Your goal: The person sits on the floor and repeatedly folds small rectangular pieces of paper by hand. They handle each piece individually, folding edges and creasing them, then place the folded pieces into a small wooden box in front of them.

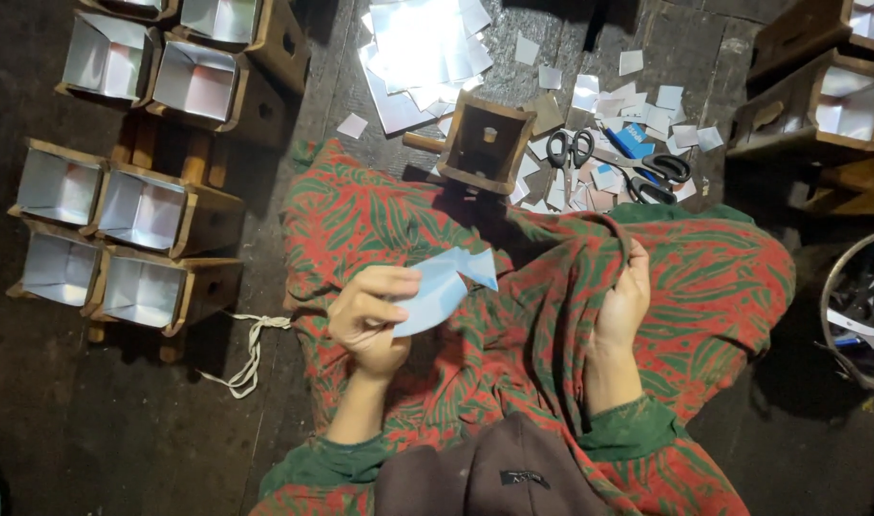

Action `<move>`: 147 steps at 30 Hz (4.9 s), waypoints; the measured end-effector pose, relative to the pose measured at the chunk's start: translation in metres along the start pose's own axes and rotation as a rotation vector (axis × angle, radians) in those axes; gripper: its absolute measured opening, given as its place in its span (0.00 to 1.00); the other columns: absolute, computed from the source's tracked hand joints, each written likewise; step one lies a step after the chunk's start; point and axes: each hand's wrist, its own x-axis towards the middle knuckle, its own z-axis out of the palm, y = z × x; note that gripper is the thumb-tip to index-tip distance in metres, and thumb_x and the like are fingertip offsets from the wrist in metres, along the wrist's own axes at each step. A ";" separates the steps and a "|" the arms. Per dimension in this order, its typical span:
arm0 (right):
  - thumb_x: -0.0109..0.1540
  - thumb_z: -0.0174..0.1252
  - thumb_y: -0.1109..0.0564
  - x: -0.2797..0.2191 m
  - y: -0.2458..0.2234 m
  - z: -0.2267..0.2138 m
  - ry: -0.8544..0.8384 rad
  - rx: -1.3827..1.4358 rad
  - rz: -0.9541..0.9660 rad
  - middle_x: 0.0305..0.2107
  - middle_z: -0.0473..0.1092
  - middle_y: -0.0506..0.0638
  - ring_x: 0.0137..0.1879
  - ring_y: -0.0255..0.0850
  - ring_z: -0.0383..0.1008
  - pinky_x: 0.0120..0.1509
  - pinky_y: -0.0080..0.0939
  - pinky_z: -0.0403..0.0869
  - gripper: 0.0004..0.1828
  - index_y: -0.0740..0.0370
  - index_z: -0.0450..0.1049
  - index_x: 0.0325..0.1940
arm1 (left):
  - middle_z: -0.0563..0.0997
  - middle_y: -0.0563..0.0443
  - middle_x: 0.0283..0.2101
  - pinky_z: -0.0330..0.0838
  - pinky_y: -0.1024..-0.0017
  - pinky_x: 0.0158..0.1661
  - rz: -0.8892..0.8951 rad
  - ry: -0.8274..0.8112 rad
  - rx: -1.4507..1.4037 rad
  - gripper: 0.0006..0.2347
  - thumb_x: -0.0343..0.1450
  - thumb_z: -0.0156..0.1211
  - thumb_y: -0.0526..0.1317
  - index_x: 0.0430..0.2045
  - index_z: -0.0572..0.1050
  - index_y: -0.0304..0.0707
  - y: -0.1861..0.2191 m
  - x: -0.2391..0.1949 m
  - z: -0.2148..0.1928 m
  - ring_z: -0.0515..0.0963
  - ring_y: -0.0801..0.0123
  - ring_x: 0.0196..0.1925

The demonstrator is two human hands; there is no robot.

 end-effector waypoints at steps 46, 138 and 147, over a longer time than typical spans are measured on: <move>0.64 0.60 0.56 -0.005 0.022 -0.011 -0.230 -0.642 0.094 0.51 0.74 0.50 0.55 0.34 0.71 0.64 0.33 0.68 0.20 0.65 0.74 0.60 | 0.82 0.51 0.25 0.68 0.65 0.33 -0.705 -0.400 0.541 0.04 0.59 0.62 0.40 0.20 0.80 0.44 -0.042 -0.041 0.027 0.78 0.67 0.29; 0.63 0.63 0.59 0.029 0.071 -0.026 -0.009 0.034 0.363 0.28 0.72 0.47 0.35 0.38 0.76 0.43 0.35 0.77 0.09 0.55 0.69 0.40 | 0.77 0.54 0.18 0.64 0.81 0.26 -1.170 -0.015 0.130 0.17 0.47 0.86 0.36 0.15 0.76 0.40 -0.103 -0.084 0.029 0.71 0.75 0.25; 0.63 0.60 0.66 0.009 0.012 0.021 0.086 -0.265 -0.106 0.40 0.65 0.42 0.42 0.28 0.70 0.47 0.21 0.72 0.18 0.51 0.63 0.50 | 0.79 0.50 0.33 0.75 0.76 0.37 -1.080 -0.028 0.008 0.19 0.56 0.80 0.32 0.37 0.77 0.37 -0.093 -0.060 -0.005 0.75 0.70 0.36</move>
